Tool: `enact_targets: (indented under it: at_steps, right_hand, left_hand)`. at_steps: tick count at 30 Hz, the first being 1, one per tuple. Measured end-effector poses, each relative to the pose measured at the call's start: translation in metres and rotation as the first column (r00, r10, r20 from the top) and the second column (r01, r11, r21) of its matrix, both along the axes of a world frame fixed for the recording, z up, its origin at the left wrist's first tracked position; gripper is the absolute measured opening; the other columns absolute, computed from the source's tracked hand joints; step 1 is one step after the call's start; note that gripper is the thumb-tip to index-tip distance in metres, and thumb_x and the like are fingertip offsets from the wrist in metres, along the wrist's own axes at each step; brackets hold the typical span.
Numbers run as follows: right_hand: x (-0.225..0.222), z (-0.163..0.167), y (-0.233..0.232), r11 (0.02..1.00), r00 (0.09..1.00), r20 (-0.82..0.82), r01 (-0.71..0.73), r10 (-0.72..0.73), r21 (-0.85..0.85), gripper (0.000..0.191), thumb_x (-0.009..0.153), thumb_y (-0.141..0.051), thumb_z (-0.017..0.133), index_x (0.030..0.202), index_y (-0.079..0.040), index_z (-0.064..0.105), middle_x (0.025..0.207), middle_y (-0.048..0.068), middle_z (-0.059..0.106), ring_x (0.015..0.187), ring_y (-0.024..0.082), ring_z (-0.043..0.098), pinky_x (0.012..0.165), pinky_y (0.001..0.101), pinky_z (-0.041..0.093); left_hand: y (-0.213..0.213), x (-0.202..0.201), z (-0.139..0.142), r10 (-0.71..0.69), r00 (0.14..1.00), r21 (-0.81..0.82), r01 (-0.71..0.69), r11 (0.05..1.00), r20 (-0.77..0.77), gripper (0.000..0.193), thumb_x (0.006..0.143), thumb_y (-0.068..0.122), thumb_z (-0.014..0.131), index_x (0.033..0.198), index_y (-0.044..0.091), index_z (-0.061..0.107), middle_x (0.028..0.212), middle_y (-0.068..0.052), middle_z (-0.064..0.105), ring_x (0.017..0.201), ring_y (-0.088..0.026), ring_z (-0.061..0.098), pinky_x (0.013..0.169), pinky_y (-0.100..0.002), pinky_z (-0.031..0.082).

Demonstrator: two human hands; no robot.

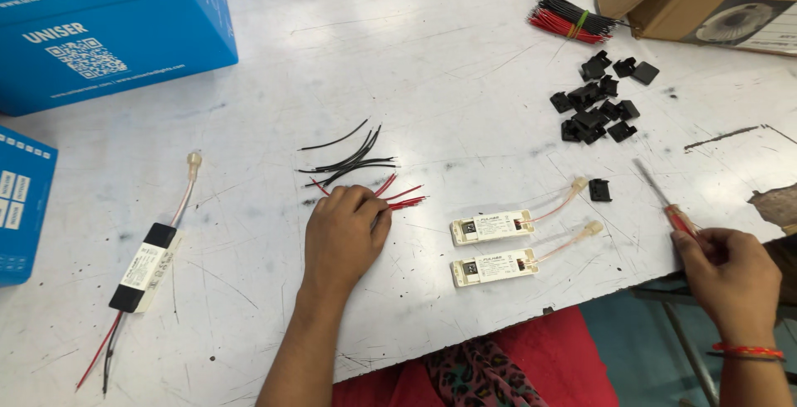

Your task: The person strips red and black wires, inserts them into a small white electrical component, and secures them with a screwdriver. They then attach black plastic clips to the component and repeat the process for several units.

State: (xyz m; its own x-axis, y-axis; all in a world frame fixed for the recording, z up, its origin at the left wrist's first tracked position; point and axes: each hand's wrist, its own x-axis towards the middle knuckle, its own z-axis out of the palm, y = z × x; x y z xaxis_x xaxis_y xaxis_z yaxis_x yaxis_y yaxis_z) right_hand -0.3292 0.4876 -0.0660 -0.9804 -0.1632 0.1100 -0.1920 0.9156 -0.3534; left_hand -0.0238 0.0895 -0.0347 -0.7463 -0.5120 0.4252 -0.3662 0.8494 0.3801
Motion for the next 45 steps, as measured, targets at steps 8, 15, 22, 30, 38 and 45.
enact_targets:
  at_steps: [8, 15, 22, 30, 38, 45]
  right_hand:
    - [0.016, 0.022, 0.004, 0.773, 0.963, -0.128, -0.266, 0.236, -0.576, 0.050, 0.119, -0.045, 0.040, 0.134, -0.003, 0.062, 0.130, 0.017, 0.061, 0.105, 0.021, 0.061, 0.083, 0.0355, 0.054]
    - [0.081, 0.062, -0.032, 0.436, 0.841, -0.306, -0.503, 0.446, -0.746, 0.023, 0.125, -0.013, 0.041, 0.133, 0.004, 0.055, 0.123, 0.021, 0.063, 0.111, 0.030, 0.067, 0.102, 0.0416, 0.059]
    - [0.157, 0.068, -0.105, 0.298, 0.717, -0.287, -0.570, 0.635, -0.766, 0.045, 0.106, 0.007, 0.055, 0.147, -0.001, 0.039, 0.119, 0.024, 0.070, 0.111, 0.031, 0.075, 0.098, 0.0413, 0.065]
    - [0.167, 0.076, -0.131, 0.338, 0.580, -0.357, -0.764, 0.732, -0.549, 0.059, 0.092, 0.012, 0.065, 0.145, 0.001, 0.042, 0.115, 0.022, 0.072, 0.111, 0.027, 0.075, 0.097, 0.0374, 0.062]
    - [0.164, 0.078, -0.140, 0.338, 0.551, -0.352, -0.790, 0.757, -0.512, 0.056, 0.092, 0.013, 0.065, 0.143, 0.002, 0.043, 0.115, 0.023, 0.072, 0.109, 0.027, 0.075, 0.095, 0.0366, 0.062]
    - [0.164, 0.087, -0.146, 0.385, 0.518, -0.381, -0.844, 0.766, -0.372, 0.056, 0.087, 0.012, 0.070, 0.138, 0.002, 0.048, 0.110, 0.021, 0.074, 0.100, 0.024, 0.077, 0.086, 0.0335, 0.063]
  left_hand:
    - [0.005, 0.005, -0.007, -0.011, 0.997, -0.088, 0.005, 0.996, -0.078, 0.008, 0.089, 0.016, 0.074, 0.089, 0.008, 0.074, 0.098, -0.002, 0.068, 0.095, -0.023, 0.062, 0.084, -0.040, 0.048]
    - [0.007, 0.005, -0.008, 0.011, 0.999, -0.063, -0.013, 0.998, -0.035, 0.007, 0.088, 0.012, 0.069, 0.086, 0.006, 0.068, 0.095, -0.005, 0.068, 0.091, -0.025, 0.061, 0.079, -0.042, 0.047]
    - [0.010, 0.008, -0.002, 0.010, 0.994, 0.126, 0.004, 0.992, -0.111, 0.010, 0.094, 0.005, 0.064, 0.103, 0.003, 0.067, 0.094, -0.009, 0.069, 0.089, -0.028, 0.063, 0.080, -0.042, 0.052]
    - [0.070, 0.014, 0.001, -0.004, 0.977, 0.487, 0.111, 0.867, -0.214, 0.012, 0.096, 0.011, 0.066, 0.101, 0.001, 0.071, 0.093, -0.012, 0.068, 0.079, -0.025, 0.070, 0.070, -0.034, 0.058]
    - [0.098, 0.015, -0.004, -0.088, 0.935, 0.421, 0.237, 0.876, -0.344, 0.009, 0.089, 0.010, 0.075, 0.092, 0.002, 0.072, 0.091, -0.010, 0.072, 0.084, -0.026, 0.068, 0.074, -0.037, 0.056]
    - [0.098, 0.009, -0.001, -0.110, 0.944, 0.429, 0.243, 0.870, -0.311, 0.008, 0.089, 0.008, 0.076, 0.093, 0.002, 0.072, 0.090, -0.009, 0.070, 0.082, -0.026, 0.065, 0.072, -0.038, 0.054]
